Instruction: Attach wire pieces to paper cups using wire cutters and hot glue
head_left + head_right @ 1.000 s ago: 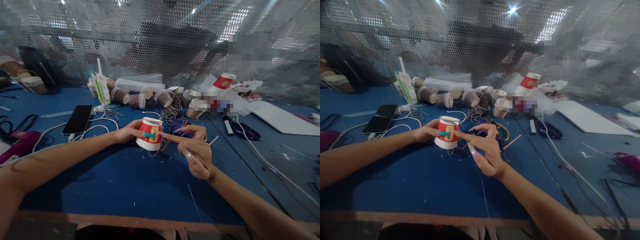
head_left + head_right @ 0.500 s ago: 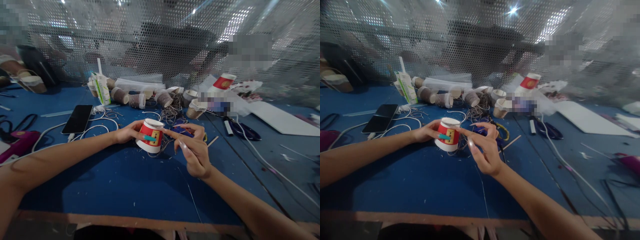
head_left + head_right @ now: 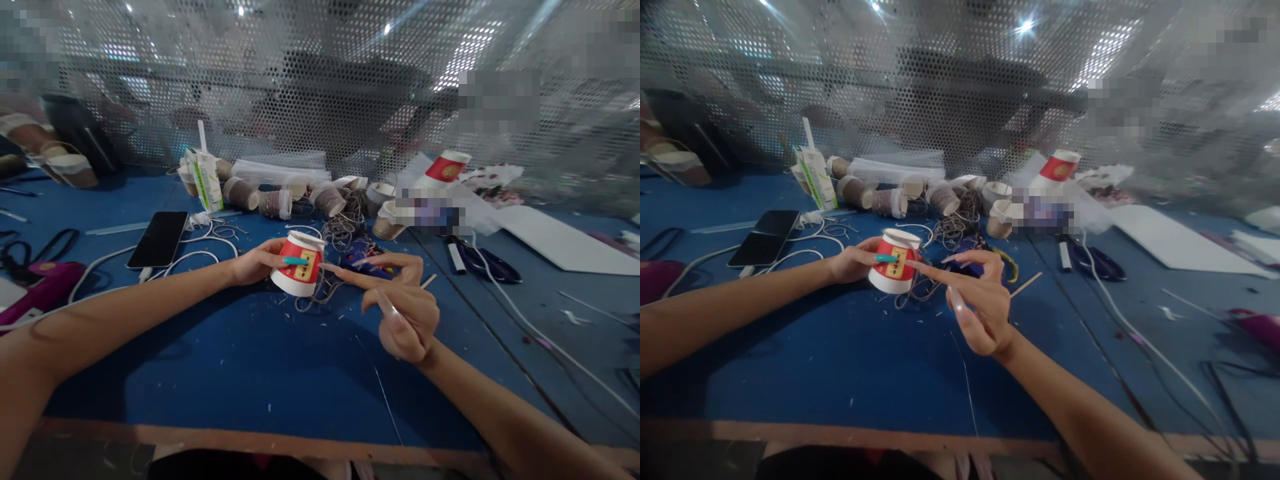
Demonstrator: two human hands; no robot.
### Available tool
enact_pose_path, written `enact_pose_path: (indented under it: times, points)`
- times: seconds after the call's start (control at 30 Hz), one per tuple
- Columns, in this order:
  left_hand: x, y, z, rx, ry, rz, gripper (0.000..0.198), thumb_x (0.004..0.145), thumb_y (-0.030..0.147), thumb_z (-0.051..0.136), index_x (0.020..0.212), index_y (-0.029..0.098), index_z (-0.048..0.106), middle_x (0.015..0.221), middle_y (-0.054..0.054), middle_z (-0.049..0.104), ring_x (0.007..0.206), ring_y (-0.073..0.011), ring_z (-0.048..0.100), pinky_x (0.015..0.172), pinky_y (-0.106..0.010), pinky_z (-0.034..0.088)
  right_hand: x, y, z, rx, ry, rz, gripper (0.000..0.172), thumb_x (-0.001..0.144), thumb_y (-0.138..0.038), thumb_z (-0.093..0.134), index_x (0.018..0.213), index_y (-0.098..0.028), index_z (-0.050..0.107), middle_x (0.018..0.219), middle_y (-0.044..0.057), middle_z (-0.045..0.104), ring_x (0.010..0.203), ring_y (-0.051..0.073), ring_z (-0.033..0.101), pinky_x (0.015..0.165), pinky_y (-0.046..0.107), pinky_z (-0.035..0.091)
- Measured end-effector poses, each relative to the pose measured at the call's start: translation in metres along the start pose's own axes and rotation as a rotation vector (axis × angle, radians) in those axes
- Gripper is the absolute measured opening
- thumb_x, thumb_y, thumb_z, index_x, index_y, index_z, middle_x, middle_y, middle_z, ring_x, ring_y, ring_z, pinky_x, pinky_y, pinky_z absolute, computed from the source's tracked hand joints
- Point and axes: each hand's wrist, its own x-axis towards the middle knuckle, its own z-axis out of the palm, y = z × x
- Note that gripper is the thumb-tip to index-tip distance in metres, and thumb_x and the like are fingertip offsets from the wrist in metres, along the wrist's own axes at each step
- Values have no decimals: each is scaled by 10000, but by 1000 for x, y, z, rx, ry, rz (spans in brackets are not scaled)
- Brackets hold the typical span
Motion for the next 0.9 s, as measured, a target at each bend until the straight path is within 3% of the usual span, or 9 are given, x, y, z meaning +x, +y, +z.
enact_pose_path:
  times: [0.17, 0.33, 0.43, 0.53, 0.57, 0.63, 0.73, 0.8, 0.9]
  points:
    - [-1, 3, 5, 40, -25, 14, 541, 579, 268, 747, 1089, 113, 657, 1068, -135, 707, 976, -255, 666, 920, -387, 471, 12, -4, 3, 60, -52, -101, 219, 834, -223, 386, 687, -224, 548, 1151, -16, 699, 1068, 259, 485, 929, 496, 335]
    - [-1, 1, 10, 76, 56, 16, 564, 518, 138, 812, 1056, 138, 643, 1005, -92, 718, 875, -192, 673, 865, -344, 500, 12, -5, 8, 13, -111, -157, 111, 829, -208, 422, 776, -225, 518, 1217, 6, 664, 1075, 260, 494, 879, 474, 377]
    - [0, -1, 10, 75, 105, 25, 571, 480, 122, 840, 1014, 124, 639, 913, -69, 719, 811, -179, 668, 856, -364, 500, 15, 1, 2, 23, 85, -130, 73, 841, -184, 427, 816, -232, 476, 1115, 48, 676, 944, 222, 552, 813, 430, 433]
    - [2, -2, 7, 6, 170, 83, 569, 492, 138, 837, 1023, 119, 633, 945, -83, 711, 850, -199, 669, 885, -395, 487, 22, 21, -10, -114, 288, 124, 87, 846, -269, 482, 913, -233, 441, 988, 91, 594, 853, 216, 570, 721, 393, 471]
    - [2, -2, 6, -19, 191, 101, 564, 495, 138, 831, 1024, 118, 635, 960, -87, 710, 864, -203, 668, 889, -393, 487, 24, 30, -14, -213, 234, 222, 171, 830, -324, 510, 948, -224, 439, 979, 105, 560, 861, 232, 567, 719, 403, 477]
    - [4, -2, 5, -67, 210, 130, 541, 503, 142, 815, 1017, 118, 647, 977, -88, 709, 884, -205, 666, 884, -376, 491, 28, 47, -21, -418, -10, 332, 288, 787, -402, 534, 975, -197, 458, 976, 133, 543, 921, 283, 559, 767, 444, 470]
    - [6, -1, 3, -124, 204, 150, 493, 503, 145, 796, 979, 127, 668, 951, -68, 717, 874, -195, 666, 862, -345, 501, 28, 60, -24, -575, -350, 351, 372, 742, -458, 532, 967, -166, 480, 956, 150, 545, 910, 316, 566, 731, 443, 476]
    - [7, -2, 3, -142, 211, 149, 480, 496, 129, 791, 961, 141, 670, 915, -49, 724, 853, -187, 668, 853, -340, 501, 26, 59, -23, -640, -471, 327, 357, 716, -453, 526, 920, -162, 493, 921, 157, 553, 886, 333, 569, 684, 438, 477]
    - [7, -4, 3, -142, 217, 145, 477, 495, 103, 784, 955, 155, 666, 882, -31, 727, 832, -179, 666, 853, -342, 493, 25, 51, -19, -709, -523, 309, 303, 662, -411, 554, 834, -167, 502, 865, 161, 562, 833, 337, 573, 635, 426, 471]
